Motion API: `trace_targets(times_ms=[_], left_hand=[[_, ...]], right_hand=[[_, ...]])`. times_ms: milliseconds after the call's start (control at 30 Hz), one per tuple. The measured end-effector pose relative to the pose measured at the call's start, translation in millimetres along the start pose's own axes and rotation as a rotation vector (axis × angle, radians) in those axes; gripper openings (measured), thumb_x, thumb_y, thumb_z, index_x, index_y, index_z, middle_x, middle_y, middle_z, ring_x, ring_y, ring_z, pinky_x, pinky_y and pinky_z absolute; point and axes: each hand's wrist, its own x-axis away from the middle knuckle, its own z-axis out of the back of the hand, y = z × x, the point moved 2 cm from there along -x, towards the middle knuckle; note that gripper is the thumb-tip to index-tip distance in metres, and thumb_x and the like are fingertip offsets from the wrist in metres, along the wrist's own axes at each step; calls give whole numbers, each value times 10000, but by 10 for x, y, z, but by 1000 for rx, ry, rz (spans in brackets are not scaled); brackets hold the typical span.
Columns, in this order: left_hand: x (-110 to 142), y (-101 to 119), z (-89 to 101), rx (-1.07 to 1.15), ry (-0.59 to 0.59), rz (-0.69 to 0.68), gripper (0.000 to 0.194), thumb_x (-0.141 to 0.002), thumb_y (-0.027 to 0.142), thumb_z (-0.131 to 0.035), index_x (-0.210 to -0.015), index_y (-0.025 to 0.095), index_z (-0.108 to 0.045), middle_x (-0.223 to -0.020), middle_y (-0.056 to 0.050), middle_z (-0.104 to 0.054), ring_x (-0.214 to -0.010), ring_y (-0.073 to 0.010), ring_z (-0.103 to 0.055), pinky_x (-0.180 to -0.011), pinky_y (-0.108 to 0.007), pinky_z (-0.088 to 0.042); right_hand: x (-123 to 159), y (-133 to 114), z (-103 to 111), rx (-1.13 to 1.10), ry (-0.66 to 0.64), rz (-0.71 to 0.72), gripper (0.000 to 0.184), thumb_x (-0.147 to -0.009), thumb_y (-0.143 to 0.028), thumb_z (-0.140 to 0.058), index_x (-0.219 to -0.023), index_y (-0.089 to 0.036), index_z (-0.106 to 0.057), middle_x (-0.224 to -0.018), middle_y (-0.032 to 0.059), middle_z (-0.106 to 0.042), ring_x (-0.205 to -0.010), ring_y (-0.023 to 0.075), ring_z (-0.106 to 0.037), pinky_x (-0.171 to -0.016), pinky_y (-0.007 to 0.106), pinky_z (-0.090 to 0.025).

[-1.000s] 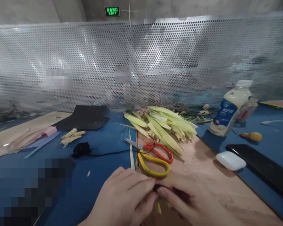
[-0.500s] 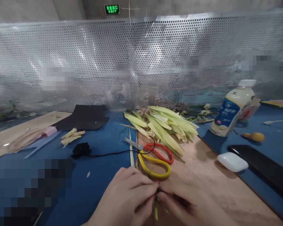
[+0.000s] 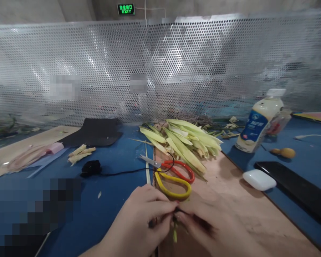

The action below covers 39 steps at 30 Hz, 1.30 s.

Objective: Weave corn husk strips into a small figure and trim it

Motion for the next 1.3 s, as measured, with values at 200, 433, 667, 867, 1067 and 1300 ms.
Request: trace_targets(times_ms=[200, 433, 667, 867, 1067, 1300], left_hand=[[3, 3, 7, 22, -4, 24, 214, -717, 34, -574, -769, 213, -678, -719, 28, -684, -664, -118, -594, -622, -246, -452], [13, -38, -5, 131, -3, 153, 270, -687, 18, -571, -799, 233, -691, -736, 30, -701, -697, -119, -628, -632, -215, -490], [44, -30, -7, 135, -55, 274, 294, -673, 64, -596, -904, 229, -673, -829, -1, -702, -771, -154, -649, -693, -263, -525], [26, -27, -29, 154, -33, 160, 250, -699, 77, -609, -885, 230, -675, -830, -2, -692, -787, -143, -636, -712, -251, -519], [35, -24, -25, 124, 11, 116, 249, -715, 64, -584, -882, 212, -696, -794, -23, -675, -737, -141, -632, -655, -240, -524], [30, -29, -34, 99, 42, 115, 268, -702, 39, -573, -873, 214, -683, -787, -12, -694, -739, -145, -634, -664, -253, -525]], right_hand=[[-20, -3, 4, 22, 36, 31, 207, -885, -238, -403, -799, -192, -586, -727, -5, -592, -655, 102, -541, -589, 206, -422], [-22, 4, 13, 41, 65, 10, 201, -882, -229, -411, -736, -182, -541, -711, -9, -579, -664, 97, -532, -581, 192, -409], [-23, 24, -7, -4, 58, -58, 267, -893, -293, -386, -733, -191, -574, -680, 4, -571, -638, 114, -532, -554, 213, -412], [-13, 15, 10, -75, 59, -55, 287, -891, -320, -398, -754, -206, -622, -662, 2, -582, -642, 123, -548, -589, 217, -446], [-20, 12, 17, -134, 14, -84, 271, -897, -326, -392, -788, -197, -605, -700, 0, -572, -683, 119, -534, -668, 230, -441], [-41, 17, 3, -141, -10, -104, 291, -905, -336, -372, -784, -181, -587, -733, 1, -582, -698, 114, -521, -642, 229, -410]])
